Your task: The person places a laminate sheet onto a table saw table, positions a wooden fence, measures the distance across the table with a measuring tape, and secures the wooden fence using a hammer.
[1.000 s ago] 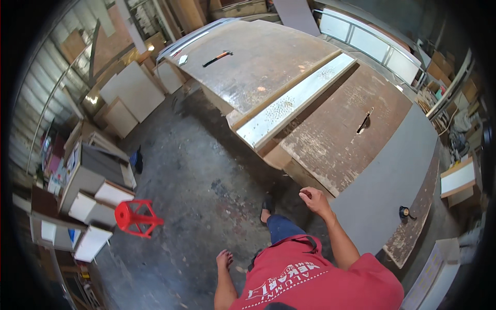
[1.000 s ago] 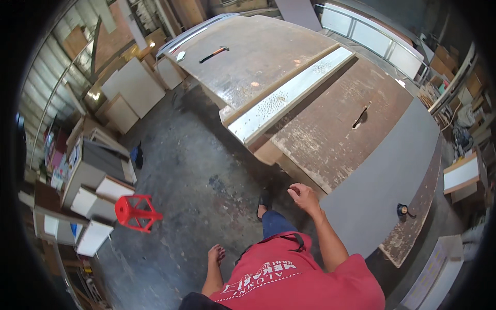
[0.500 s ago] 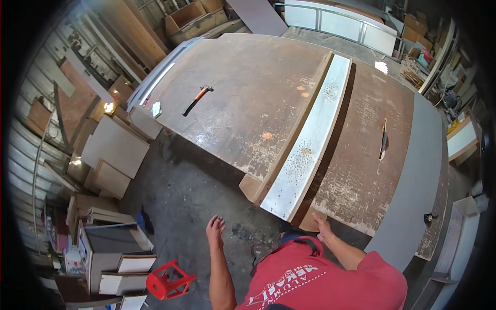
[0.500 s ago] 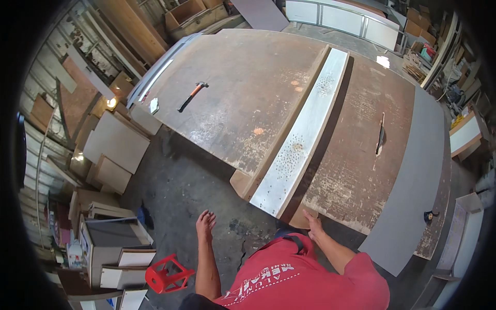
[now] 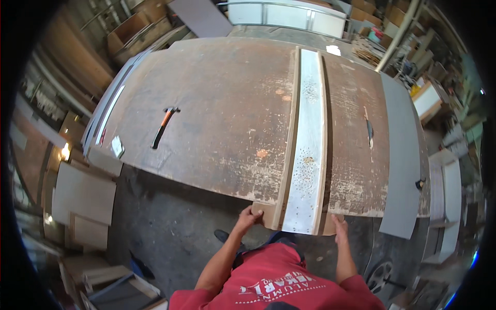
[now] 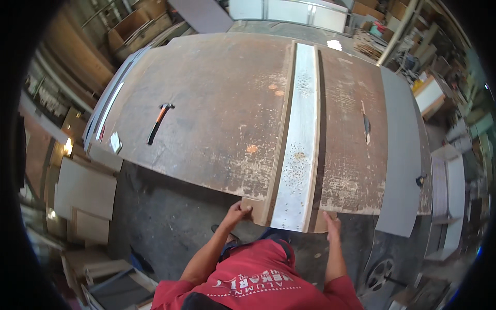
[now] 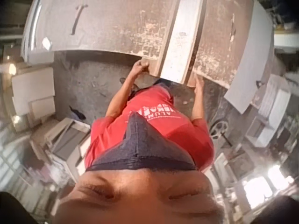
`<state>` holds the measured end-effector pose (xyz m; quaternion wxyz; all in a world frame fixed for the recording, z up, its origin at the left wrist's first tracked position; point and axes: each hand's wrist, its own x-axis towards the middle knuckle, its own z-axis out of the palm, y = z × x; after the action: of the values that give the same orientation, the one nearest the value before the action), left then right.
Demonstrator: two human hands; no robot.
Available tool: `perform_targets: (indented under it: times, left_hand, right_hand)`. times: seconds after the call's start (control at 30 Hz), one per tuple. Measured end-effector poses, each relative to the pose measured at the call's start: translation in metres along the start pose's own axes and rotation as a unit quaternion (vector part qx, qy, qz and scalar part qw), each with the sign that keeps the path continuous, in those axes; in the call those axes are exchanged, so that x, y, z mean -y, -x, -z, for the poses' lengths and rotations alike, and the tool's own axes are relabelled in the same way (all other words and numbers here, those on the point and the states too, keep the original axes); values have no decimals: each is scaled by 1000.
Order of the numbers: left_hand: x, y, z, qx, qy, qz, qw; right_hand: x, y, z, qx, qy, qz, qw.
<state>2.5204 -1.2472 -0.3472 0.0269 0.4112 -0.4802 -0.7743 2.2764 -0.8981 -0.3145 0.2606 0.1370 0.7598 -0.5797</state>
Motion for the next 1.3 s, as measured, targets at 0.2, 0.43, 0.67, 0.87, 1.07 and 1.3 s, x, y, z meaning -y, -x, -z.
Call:
perform_targets:
  times: [0.2, 0.43, 0.67, 0.87, 1.07, 1.3]
  left_hand:
    - [34, -49, 39, 79, -136, -83, 984]
    - [-5, -5, 67, 141, -69, 13, 988]
    - [0, 12, 186, 139, -72, 66, 986]
    - [-71, 8, 283, 155, -366, 92, 913]
    - [-245, -55, 424, -319, -450, -341, 761]
    - [-329, -149, 487, -309, -563, -304, 704]
  right_hand:
    - [54, 21, -9, -8, 77, 103, 992]
    - [75, 117, -29, -53, 99, 161, 981]
    - [67, 173, -140, -24, 116, 197, 973]
    - [100, 216, -243, -52, 181, 196, 962]
    - [170, 312, -403, -86, 267, 183, 942]
    - [210, 386, -529, -127, 404, 259, 868]
